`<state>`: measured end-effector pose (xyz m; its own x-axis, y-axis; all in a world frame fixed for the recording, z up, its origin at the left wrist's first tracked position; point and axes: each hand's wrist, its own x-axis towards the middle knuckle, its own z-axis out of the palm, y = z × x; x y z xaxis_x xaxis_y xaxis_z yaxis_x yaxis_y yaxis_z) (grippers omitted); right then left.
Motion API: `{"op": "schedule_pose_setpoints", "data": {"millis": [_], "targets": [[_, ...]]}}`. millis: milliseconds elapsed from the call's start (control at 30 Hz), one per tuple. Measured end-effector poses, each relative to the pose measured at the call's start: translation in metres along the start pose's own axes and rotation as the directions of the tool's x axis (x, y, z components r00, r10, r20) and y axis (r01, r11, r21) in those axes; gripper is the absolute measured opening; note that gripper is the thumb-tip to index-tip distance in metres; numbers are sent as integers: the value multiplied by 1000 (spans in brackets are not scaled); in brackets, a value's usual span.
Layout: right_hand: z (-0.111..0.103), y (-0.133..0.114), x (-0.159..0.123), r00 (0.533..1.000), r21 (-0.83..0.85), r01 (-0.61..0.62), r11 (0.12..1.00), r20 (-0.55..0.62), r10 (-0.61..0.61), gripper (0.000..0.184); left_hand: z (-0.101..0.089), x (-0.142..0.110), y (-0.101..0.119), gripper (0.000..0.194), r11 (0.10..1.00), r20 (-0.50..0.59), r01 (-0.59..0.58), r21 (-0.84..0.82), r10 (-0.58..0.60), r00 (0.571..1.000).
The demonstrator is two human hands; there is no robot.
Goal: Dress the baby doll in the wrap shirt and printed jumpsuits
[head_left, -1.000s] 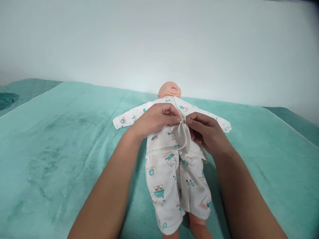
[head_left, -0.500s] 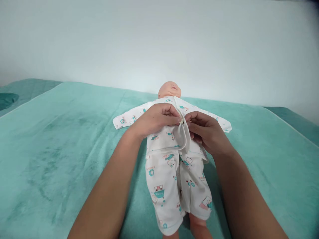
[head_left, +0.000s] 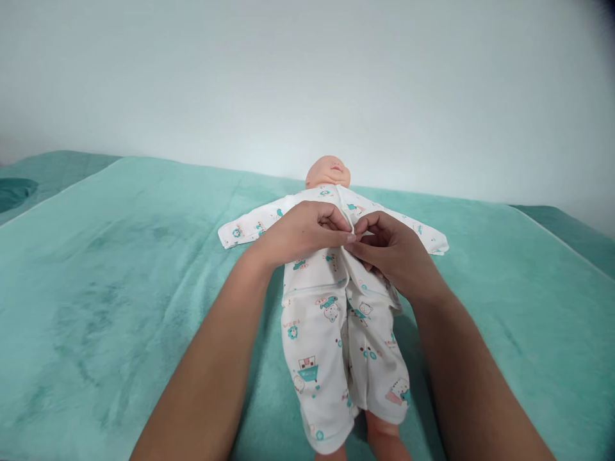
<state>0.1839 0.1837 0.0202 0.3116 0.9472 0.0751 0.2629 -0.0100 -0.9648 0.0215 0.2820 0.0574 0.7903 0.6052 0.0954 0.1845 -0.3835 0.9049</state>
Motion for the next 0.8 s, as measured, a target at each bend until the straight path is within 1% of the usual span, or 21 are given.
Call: {"op": "schedule_pose_setpoints", "data": {"millis": [167, 367, 800], "targets": [[0, -2, 0, 1000, 9, -8, 1000, 10, 8, 30, 4, 2, -3, 8, 1000, -33, -9, 11, 10, 999], [-1, -4, 0, 999, 14, -17, 1000, 37, 16, 28, 7, 4, -5, 17, 1000, -34, -27, -14, 27, 999], [0, -3, 0, 999, 22, 6, 1000, 51, -7, 27, 5, 2, -3, 15, 998, -23, -53, 45, 54, 998]]}}
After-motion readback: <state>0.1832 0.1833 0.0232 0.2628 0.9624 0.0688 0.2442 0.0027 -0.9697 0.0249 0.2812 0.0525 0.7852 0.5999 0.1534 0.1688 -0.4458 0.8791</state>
